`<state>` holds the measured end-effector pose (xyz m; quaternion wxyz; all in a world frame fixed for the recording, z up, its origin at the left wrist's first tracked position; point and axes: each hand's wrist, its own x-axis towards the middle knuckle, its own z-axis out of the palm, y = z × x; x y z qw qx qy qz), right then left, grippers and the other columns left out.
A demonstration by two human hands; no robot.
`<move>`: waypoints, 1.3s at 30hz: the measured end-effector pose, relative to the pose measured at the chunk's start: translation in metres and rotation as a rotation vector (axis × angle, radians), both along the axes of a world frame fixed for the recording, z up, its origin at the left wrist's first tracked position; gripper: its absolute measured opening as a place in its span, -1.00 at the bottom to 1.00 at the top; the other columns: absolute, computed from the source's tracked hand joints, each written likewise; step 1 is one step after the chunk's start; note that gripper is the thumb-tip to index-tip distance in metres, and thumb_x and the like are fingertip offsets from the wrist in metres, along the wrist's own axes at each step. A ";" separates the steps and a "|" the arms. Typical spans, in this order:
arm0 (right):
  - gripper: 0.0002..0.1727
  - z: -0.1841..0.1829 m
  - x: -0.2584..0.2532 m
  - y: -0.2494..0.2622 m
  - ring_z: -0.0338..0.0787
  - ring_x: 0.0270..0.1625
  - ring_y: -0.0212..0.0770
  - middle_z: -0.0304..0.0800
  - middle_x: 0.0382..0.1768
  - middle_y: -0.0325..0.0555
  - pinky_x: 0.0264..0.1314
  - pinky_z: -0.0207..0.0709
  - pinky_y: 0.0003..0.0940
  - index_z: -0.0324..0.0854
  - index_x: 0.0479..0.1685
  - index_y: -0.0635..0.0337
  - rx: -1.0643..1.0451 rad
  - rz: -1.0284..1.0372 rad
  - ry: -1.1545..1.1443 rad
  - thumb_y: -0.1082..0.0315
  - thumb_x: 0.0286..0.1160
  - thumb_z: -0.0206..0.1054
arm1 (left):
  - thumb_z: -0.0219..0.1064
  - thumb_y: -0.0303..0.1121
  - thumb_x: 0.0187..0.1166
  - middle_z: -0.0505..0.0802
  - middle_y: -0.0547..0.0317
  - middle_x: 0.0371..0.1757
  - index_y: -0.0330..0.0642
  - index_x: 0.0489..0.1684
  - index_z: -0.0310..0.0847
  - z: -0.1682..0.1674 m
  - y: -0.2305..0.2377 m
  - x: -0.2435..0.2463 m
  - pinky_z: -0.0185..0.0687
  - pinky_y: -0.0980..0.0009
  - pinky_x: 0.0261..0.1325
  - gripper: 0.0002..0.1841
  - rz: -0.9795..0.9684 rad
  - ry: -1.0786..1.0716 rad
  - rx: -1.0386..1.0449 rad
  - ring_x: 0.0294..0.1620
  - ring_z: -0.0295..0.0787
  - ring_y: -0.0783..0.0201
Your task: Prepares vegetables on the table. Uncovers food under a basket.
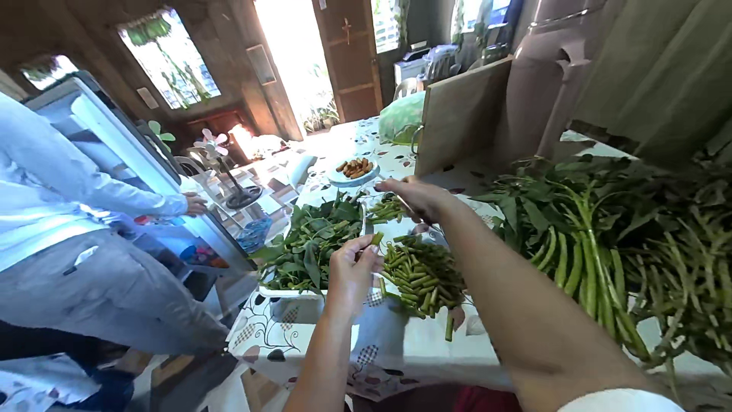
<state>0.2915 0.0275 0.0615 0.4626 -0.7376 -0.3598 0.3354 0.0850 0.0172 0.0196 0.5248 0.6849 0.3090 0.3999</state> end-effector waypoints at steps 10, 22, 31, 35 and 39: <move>-0.15 -0.001 -0.006 -0.059 0.35 -0.73 -0.45 0.45 -0.54 -0.30 -0.72 0.29 -0.56 -0.08 0.82 -0.12 0.227 0.456 0.154 -0.30 0.65 0.07 | 0.28 -0.69 0.60 0.82 -0.02 -0.32 -0.54 -0.05 0.62 0.012 0.007 0.014 0.84 0.44 -0.18 -0.90 0.004 -0.157 -0.229 -0.38 0.85 0.27; -0.06 -0.031 -0.031 -0.106 0.34 -0.72 -0.63 0.47 -0.54 -0.47 -0.70 0.25 -0.76 0.26 0.40 -0.09 0.359 0.696 0.404 -0.39 0.05 0.49 | 0.28 -0.73 0.55 0.85 0.07 -0.41 -0.43 -0.26 0.62 0.005 -0.011 0.021 0.86 0.42 -0.16 -0.93 -0.023 -0.301 -0.187 -0.41 0.87 0.30; -0.36 -0.028 -0.059 -0.106 0.42 -0.61 -0.56 0.53 -0.46 -0.33 -0.57 0.33 -0.65 0.21 0.44 0.11 0.303 0.381 0.271 0.14 0.43 0.41 | 0.49 -0.73 0.25 0.81 0.24 -0.43 -0.34 -0.42 0.70 -0.017 -0.014 0.030 0.71 0.60 -0.26 -0.87 0.145 -0.176 0.298 -0.43 0.73 0.56; -0.52 -0.033 -0.039 -0.098 0.29 -0.69 -0.51 0.34 -0.57 -0.32 -0.66 0.21 -0.61 0.29 0.28 0.06 0.163 0.337 0.229 -0.10 0.69 0.19 | 0.48 -0.65 0.22 0.86 0.00 -0.27 -0.40 -0.51 0.75 -0.026 -0.021 0.032 0.77 0.63 -0.16 -0.97 0.164 -0.150 0.774 -0.25 0.83 0.49; -0.25 -0.039 -0.011 -0.101 0.28 -0.79 -0.50 0.32 -0.67 -0.36 -0.77 0.22 -0.61 0.23 0.56 0.01 0.105 0.407 0.232 -0.32 0.60 0.13 | 0.39 -0.59 0.50 0.86 0.04 -0.17 -0.34 -0.17 0.83 -0.016 -0.015 0.019 0.71 0.55 -0.14 -0.90 0.010 0.161 0.664 -0.27 0.77 0.44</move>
